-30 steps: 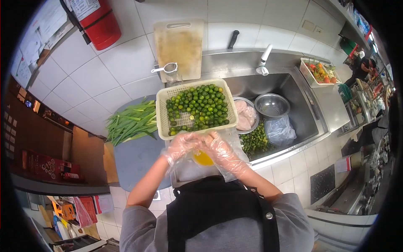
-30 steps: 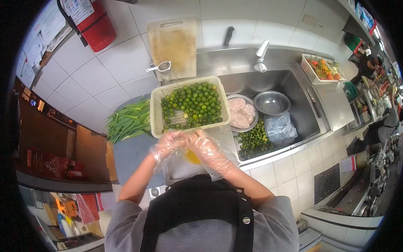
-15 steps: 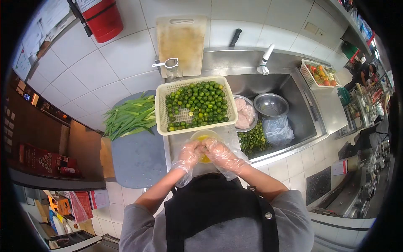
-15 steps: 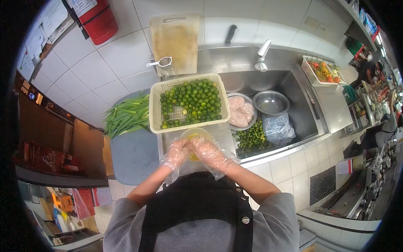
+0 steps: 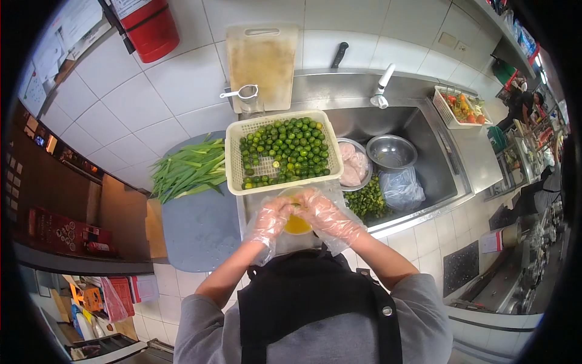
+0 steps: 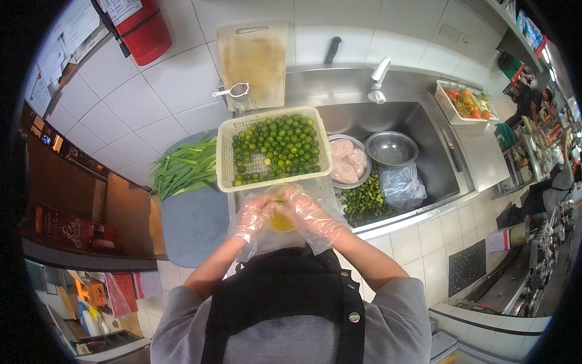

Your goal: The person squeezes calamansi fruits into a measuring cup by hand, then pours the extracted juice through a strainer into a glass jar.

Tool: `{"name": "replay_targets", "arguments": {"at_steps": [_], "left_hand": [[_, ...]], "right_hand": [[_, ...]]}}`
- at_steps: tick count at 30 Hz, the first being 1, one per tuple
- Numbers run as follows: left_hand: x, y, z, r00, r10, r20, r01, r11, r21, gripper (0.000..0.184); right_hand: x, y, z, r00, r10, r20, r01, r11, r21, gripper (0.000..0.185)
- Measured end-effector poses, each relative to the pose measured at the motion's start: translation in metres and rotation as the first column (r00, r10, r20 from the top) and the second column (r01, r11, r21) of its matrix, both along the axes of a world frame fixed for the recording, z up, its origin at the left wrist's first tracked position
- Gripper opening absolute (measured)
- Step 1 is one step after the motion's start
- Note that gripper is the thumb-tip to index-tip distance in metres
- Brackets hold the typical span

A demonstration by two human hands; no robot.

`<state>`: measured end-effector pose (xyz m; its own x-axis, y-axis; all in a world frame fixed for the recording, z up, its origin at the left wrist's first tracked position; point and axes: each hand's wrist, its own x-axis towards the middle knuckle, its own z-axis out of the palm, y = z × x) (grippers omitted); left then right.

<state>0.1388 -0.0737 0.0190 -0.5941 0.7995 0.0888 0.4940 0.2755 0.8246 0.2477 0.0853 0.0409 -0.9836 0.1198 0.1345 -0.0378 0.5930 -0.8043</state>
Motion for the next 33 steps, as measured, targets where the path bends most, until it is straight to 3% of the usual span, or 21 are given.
{"name": "replay_targets", "arguments": {"at_steps": [2,3,5,7,12,14,17,26,28,29,31,33], "left_hand": [[0.0,-0.002,0.013,0.999,0.039,-0.025,-0.043,0.987,-0.153,0.026],[-0.001,-0.003,0.01,0.999,0.04,-0.024,-0.043,0.987,-0.152,0.026],[-0.003,-0.003,0.003,0.991,-0.005,-0.132,0.002,1.0,-0.022,0.02],[-0.003,-0.003,0.007,0.992,-0.011,-0.124,0.009,1.0,-0.012,0.021],[0.003,0.004,0.005,0.999,0.034,-0.037,-0.032,0.998,0.059,0.02],[0.004,0.005,0.0,0.986,0.047,-0.161,-0.032,0.995,0.097,0.019],[0.005,0.007,-0.008,0.98,0.109,-0.166,-0.08,0.981,0.175,0.017],[0.009,0.003,0.0,0.985,0.131,-0.113,-0.113,0.982,0.153,0.012],[0.005,0.002,-0.008,0.98,0.138,-0.144,-0.114,0.979,0.169,0.011],[0.003,0.002,-0.012,0.974,0.142,-0.176,-0.108,0.976,0.187,0.01],[0.001,0.002,-0.011,0.974,0.131,-0.183,-0.092,0.974,0.206,0.009],[0.001,0.001,-0.007,0.974,0.121,-0.192,-0.076,0.971,0.226,0.008]], "right_hand": [[0.002,0.002,0.007,1.0,-0.016,0.022,0.016,1.0,0.021,0.028],[0.003,0.001,0.012,0.996,0.022,0.089,-0.033,0.991,0.129,0.028],[0.004,0.002,0.006,0.986,0.052,0.159,-0.089,0.968,0.235,0.029],[0.002,0.001,-0.011,0.99,0.126,0.062,-0.138,0.954,0.267,0.029],[-0.005,0.001,-0.032,0.995,0.097,0.032,-0.102,0.963,0.251,0.027],[-0.007,0.001,-0.044,0.997,0.077,-0.016,-0.07,0.961,0.269,0.026],[-0.006,-0.003,-0.036,0.998,0.056,0.019,-0.059,0.967,0.248,0.022],[-0.008,-0.012,-0.037,0.988,0.058,0.145,-0.118,0.885,0.449,0.017],[-0.009,-0.014,-0.037,0.992,0.003,-0.126,0.033,0.959,0.282,0.014],[-0.01,-0.012,-0.037,0.992,0.001,-0.125,0.035,0.959,0.281,0.014],[-0.012,-0.009,-0.017,0.969,0.089,-0.23,0.081,0.769,0.634,0.015],[-0.009,-0.009,-0.013,0.965,0.115,-0.235,0.084,0.714,0.695,0.016]]}}
